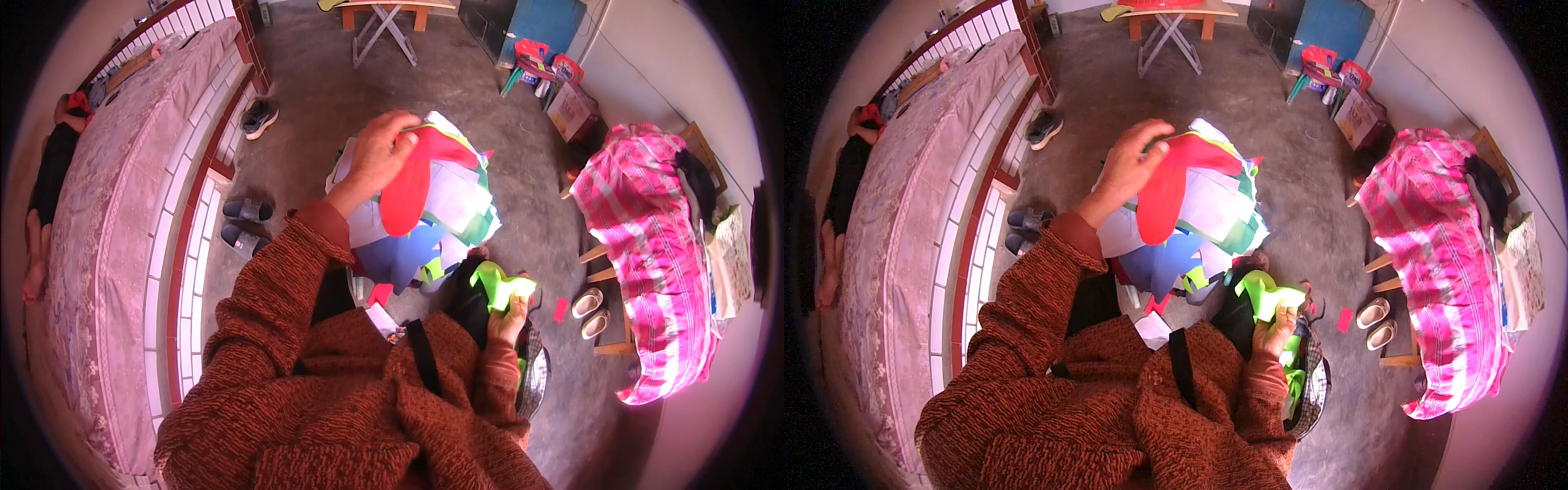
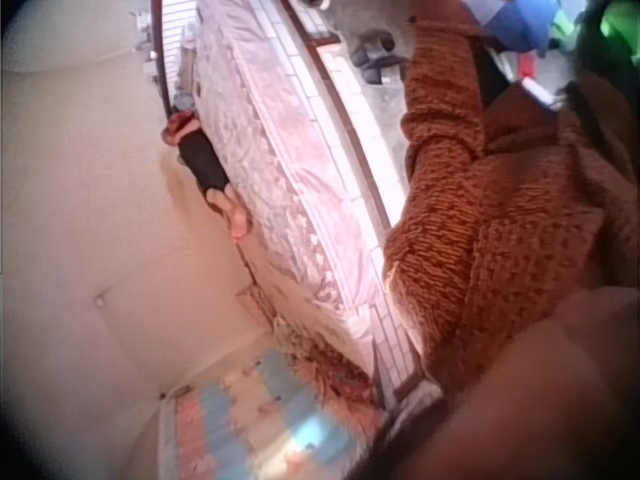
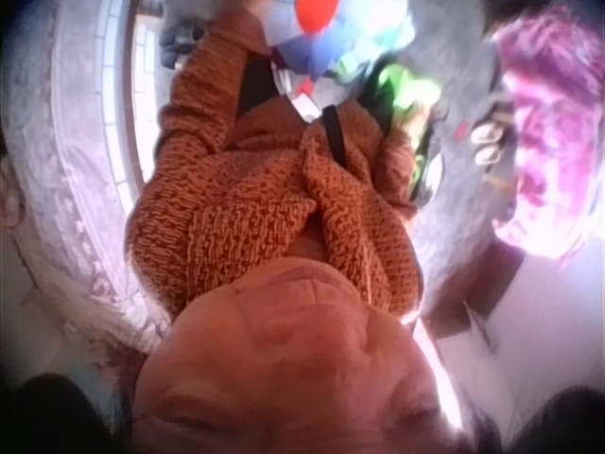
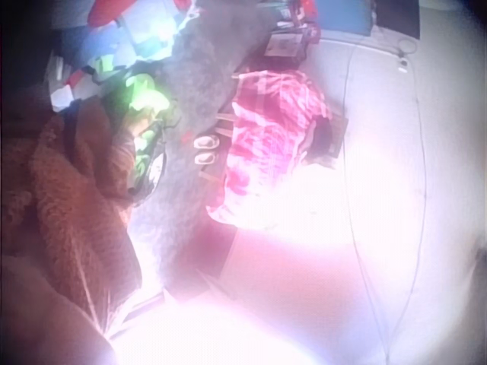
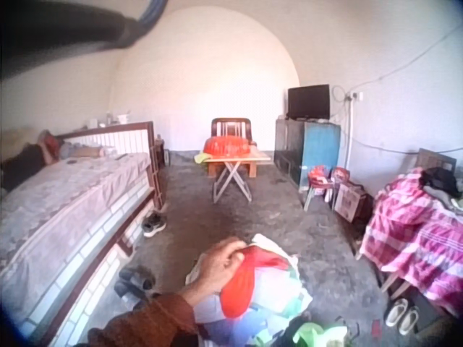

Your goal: The person sits on the floor and sorts through a large pile of colorful paper or fabric pieces. They pick up individual pieces, inspect them, and place them into a checkered bag or onto a separate pile. The person handles the materials one by one, occasionally adjusting the pile.

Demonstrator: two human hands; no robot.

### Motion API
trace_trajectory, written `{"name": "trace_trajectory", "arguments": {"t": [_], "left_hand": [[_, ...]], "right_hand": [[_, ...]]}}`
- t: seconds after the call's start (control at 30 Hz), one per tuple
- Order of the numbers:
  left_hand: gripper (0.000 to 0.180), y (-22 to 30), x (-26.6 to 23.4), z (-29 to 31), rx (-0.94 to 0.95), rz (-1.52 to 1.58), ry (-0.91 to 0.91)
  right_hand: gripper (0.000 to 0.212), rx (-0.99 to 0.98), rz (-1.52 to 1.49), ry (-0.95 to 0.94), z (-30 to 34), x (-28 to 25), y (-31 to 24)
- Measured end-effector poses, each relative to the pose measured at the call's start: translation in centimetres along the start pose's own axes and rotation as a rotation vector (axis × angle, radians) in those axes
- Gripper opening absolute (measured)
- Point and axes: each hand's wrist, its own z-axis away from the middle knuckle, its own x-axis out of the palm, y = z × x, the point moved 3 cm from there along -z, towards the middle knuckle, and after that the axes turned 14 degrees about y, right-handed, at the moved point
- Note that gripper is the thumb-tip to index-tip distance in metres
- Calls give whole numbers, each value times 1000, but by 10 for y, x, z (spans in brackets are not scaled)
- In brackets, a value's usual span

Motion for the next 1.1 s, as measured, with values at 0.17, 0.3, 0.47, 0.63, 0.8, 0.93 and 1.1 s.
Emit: {"name": "trace_trajectory", "arguments": {"t": [0.17, 0.3, 0.47, 0.63, 0.8, 0.93, 1.1], "left_hand": [[25, 11, 17, 35, 212, -201, -191], [26, 47, -1, 44, 216, -64, -7], [32, 86, 6, 95, -190, 473, -237], [69, 115, 31, 134, -511, 686, -808], [68, 119, 38, 164, -703, 847, -957], [43, 104, 50, 195, -964, 941, -836], [31, 98, 50, 199, -1234, 1054, -766]], "right_hand": [[31, 17, 8, 30, 3, 0, -6], [29, 36, 25, -42, 9, -1, -15], [53, 115, -29, -122, 30, 31, -35], [31, 229, -75, -257, 71, 83, -49], [33, 252, -66, -153, 74, 80, -40], [35, 302, -115, -171, 69, 81, -33], [40, 575, -137, -119, 74, 71, -20]]}}
